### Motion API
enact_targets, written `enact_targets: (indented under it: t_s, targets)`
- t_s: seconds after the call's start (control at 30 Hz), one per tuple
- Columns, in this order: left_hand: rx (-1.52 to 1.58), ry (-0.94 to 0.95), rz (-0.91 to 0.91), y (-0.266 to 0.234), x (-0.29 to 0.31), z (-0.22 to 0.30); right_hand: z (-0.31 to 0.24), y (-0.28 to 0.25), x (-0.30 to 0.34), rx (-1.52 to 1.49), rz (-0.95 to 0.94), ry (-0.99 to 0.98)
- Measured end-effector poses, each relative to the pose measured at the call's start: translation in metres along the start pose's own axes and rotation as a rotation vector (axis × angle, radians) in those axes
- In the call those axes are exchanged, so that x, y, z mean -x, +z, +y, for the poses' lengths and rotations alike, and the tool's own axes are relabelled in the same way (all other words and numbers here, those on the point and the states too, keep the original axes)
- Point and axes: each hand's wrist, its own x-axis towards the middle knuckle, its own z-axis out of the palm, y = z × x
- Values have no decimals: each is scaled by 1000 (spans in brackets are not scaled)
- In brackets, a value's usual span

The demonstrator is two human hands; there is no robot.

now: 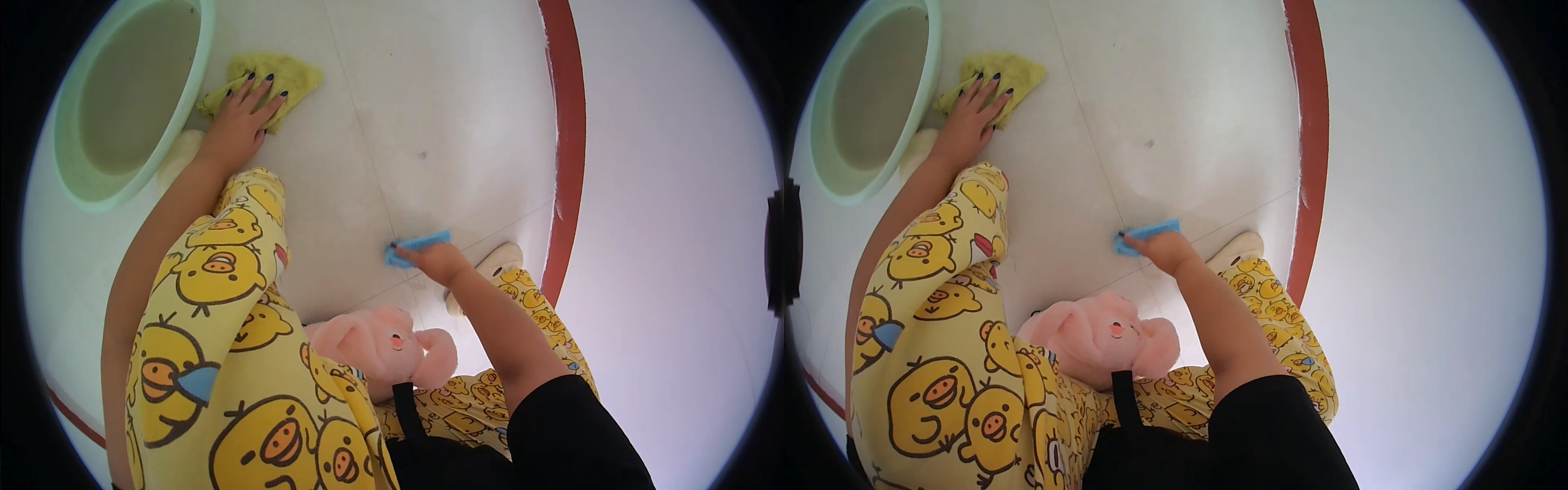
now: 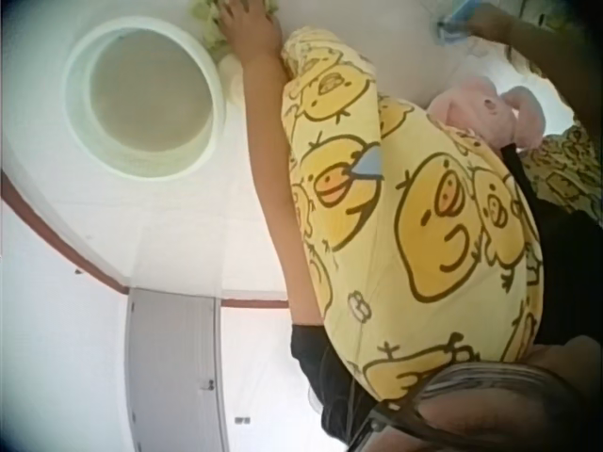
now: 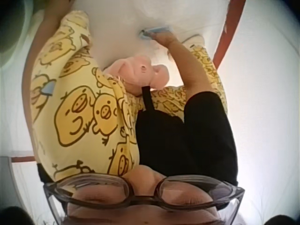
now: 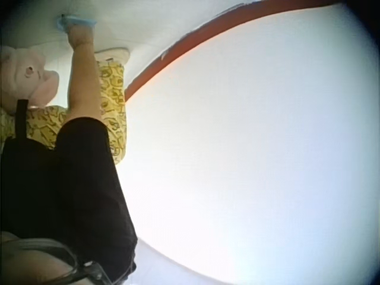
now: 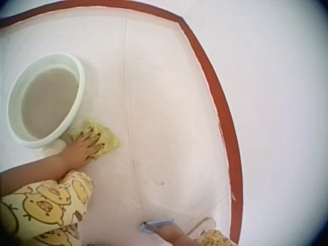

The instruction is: The person scrubs the floor using a brush and wipes it with a cloth, periodically rinsing the cloth in a basin of water.

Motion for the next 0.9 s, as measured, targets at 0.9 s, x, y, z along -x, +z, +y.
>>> enact_targets:
  t_s: [0.9]
  targets:
    - [152,37,61,3,3,-1,-38,-68,-50,-317,605,239]
